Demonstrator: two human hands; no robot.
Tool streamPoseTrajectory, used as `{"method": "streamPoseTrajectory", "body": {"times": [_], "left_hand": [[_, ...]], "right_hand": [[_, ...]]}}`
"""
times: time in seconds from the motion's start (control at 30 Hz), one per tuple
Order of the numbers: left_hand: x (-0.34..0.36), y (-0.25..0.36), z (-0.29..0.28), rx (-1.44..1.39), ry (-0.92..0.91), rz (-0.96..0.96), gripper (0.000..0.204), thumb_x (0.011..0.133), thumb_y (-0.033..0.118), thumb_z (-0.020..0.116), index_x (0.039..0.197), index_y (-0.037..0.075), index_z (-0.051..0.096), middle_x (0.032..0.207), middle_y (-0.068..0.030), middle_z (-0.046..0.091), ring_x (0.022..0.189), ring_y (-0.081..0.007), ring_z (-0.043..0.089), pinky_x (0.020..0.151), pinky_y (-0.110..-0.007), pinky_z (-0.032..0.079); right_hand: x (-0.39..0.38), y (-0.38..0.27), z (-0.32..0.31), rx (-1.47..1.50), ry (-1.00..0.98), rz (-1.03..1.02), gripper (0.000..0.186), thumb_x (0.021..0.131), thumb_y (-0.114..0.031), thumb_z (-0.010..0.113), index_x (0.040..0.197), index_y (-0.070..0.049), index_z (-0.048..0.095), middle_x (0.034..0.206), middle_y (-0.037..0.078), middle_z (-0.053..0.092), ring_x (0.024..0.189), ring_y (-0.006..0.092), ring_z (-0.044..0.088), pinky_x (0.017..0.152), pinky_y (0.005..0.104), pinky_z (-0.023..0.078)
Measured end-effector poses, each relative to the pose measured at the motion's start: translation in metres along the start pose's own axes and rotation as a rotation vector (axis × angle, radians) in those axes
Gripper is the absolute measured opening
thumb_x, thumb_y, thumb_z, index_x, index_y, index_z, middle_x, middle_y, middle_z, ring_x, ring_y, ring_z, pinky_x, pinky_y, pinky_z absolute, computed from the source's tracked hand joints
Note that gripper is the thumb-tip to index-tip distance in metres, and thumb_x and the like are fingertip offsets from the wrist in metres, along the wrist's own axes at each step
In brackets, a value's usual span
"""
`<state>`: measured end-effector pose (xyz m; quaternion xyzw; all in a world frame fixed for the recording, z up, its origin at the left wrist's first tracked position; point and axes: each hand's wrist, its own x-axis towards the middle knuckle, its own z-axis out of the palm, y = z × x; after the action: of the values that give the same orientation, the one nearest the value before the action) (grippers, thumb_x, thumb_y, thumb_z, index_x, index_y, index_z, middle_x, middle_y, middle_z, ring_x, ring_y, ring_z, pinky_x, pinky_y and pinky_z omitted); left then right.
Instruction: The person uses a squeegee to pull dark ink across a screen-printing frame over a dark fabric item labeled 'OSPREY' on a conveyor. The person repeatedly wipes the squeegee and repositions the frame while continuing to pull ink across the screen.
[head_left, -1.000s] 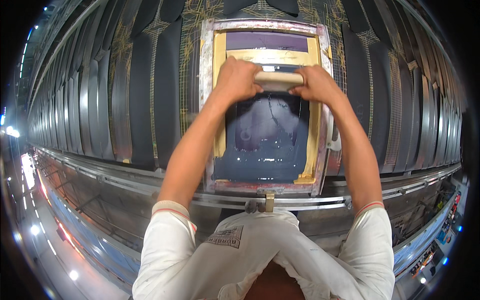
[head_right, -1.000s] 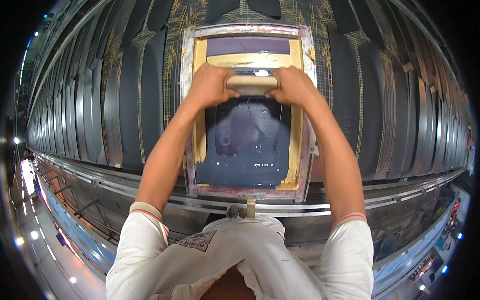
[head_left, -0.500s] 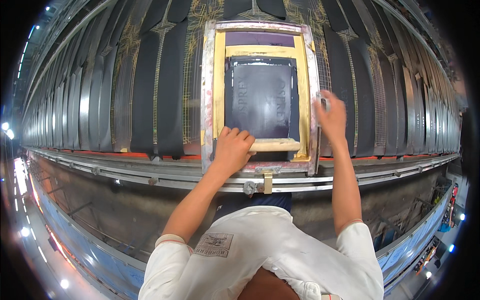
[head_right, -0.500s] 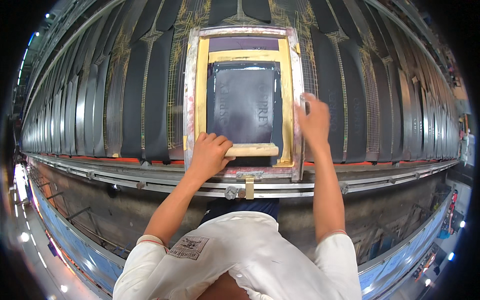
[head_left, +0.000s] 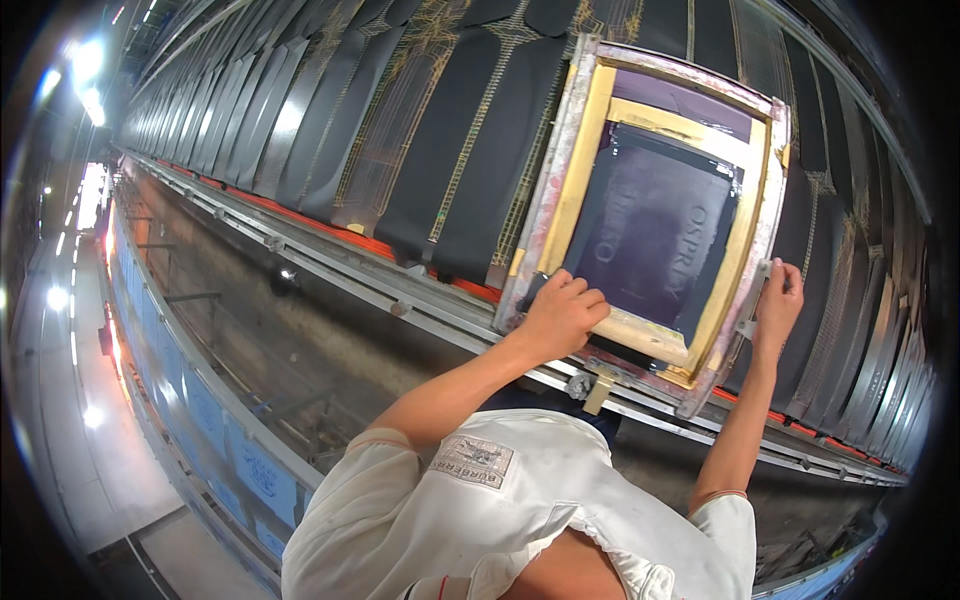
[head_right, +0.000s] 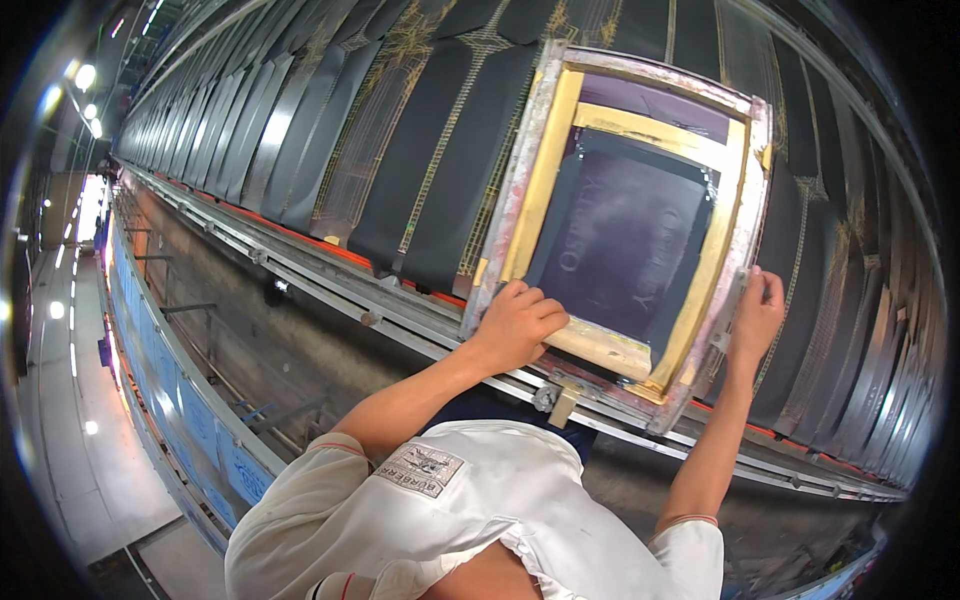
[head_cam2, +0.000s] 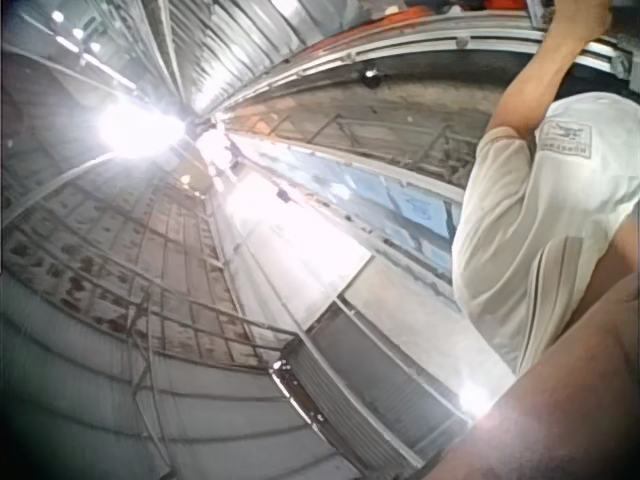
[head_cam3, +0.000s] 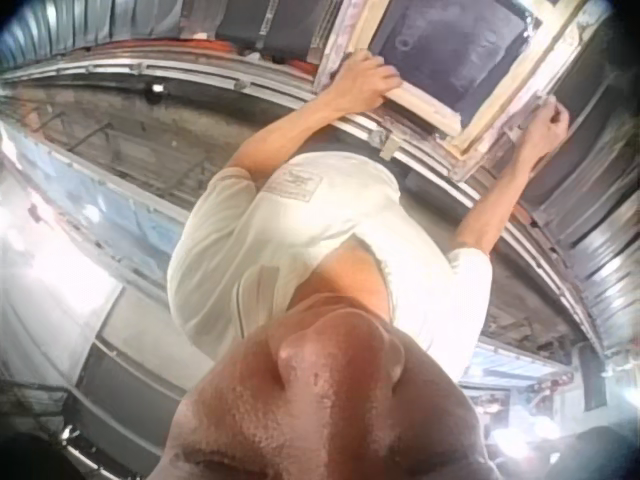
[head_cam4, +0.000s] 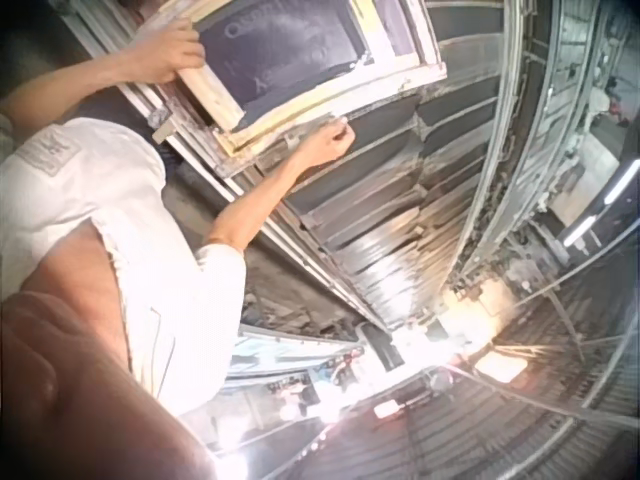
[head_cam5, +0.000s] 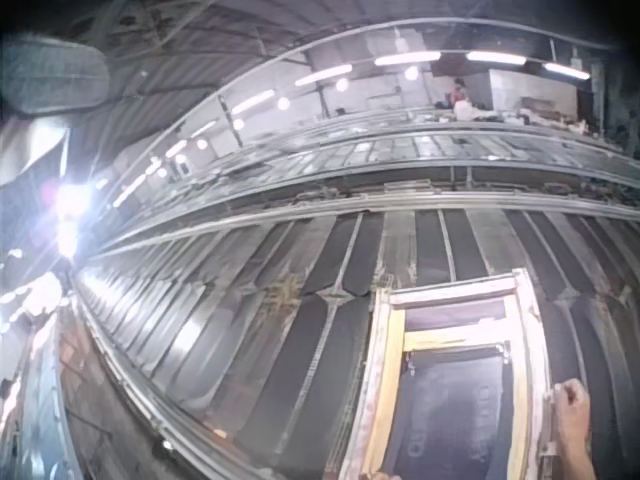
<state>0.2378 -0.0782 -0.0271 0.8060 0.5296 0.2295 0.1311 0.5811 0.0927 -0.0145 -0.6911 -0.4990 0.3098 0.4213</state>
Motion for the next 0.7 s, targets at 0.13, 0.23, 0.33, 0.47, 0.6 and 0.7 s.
{"method": "streamPoseTrajectory", "body": {"times": [0.13,0.23,0.33,0.47,0.6,0.7], "left_hand": [[-0.031,-0.051,-0.062,0.024,0.035,-0.006,0.04,0.06,0.006,0.076,0.099,0.011,0.072,0.103,0.0002,0.071,0.094,-0.0209,0.064,0.088,-0.04,0.044],[-0.049,-0.059,-0.076,0.108,0.076,-0.075,0.038,0.062,0.006,0.076,0.099,0.012,0.072,0.102,0.0015,0.071,0.091,-0.021,0.064,0.086,-0.04,0.044],[-0.059,-0.04,-0.08,0.182,0.057,-0.106,0.036,0.062,0.006,0.077,0.098,0.012,0.072,0.101,0.0022,0.071,0.089,-0.0209,0.063,0.085,-0.039,0.044],[-0.067,-0.048,-0.061,0.201,-0.019,-0.063,0.04,0.061,0.006,0.078,0.1,0.012,0.072,0.103,0.002,0.07,0.086,-0.0217,0.061,0.084,-0.04,0.043],[-0.083,-0.061,-0.067,0.182,-0.096,-0.01,0.046,0.059,0.007,0.078,0.105,0.011,0.071,0.108,-0.0001,0.07,0.087,-0.0224,0.06,0.083,-0.04,0.042],[-0.088,-0.075,-0.065,0.182,-0.11,0.056,0.05,0.059,0.007,0.078,0.108,0.009,0.071,0.111,-0.0018,0.07,0.087,-0.0221,0.059,0.083,-0.041,0.041]], "right_hand": [[-0.046,-0.045,0.084,-0.047,0.006,-0.078,0.024,0.101,-0.026,0.064,0.099,-0.003,0.067,0.079,-0.001,0.058,0.071,0.0088,0.048,0.064,0.0296,0.042],[-0.051,-0.02,0.132,0.116,-0.049,-0.079,0.024,0.102,-0.026,0.065,0.098,-0.002,0.067,0.078,0.0,0.058,0.069,0.0088,0.049,0.061,0.03,0.041],[-0.056,0.007,0.144,0.161,-0.042,0.013,0.027,0.1,-0.029,0.067,0.096,-0.003,0.066,0.075,0.001,0.056,0.065,0.009,0.047,0.058,0.031,0.039],[-0.046,0.009,0.143,0.184,-0.036,0.036,0.029,0.099,-0.031,0.066,0.096,-0.003,0.066,0.071,0.001,0.057,0.063,0.0099,0.048,0.059,0.0321,0.04],[-0.048,0.002,0.145,0.102,-0.011,0.098,0.027,0.099,-0.031,0.066,0.097,-0.004,0.067,0.068,0.001,0.058,0.066,0.0111,0.05,0.063,0.0324,0.042],[-0.042,0.008,0.155,-0.01,0.037,0.07,0.026,0.099,-0.032,0.065,0.099,-0.006,0.068,0.068,0.005,0.061,0.065,0.0161,0.055,0.066,0.0359,0.046]]}}
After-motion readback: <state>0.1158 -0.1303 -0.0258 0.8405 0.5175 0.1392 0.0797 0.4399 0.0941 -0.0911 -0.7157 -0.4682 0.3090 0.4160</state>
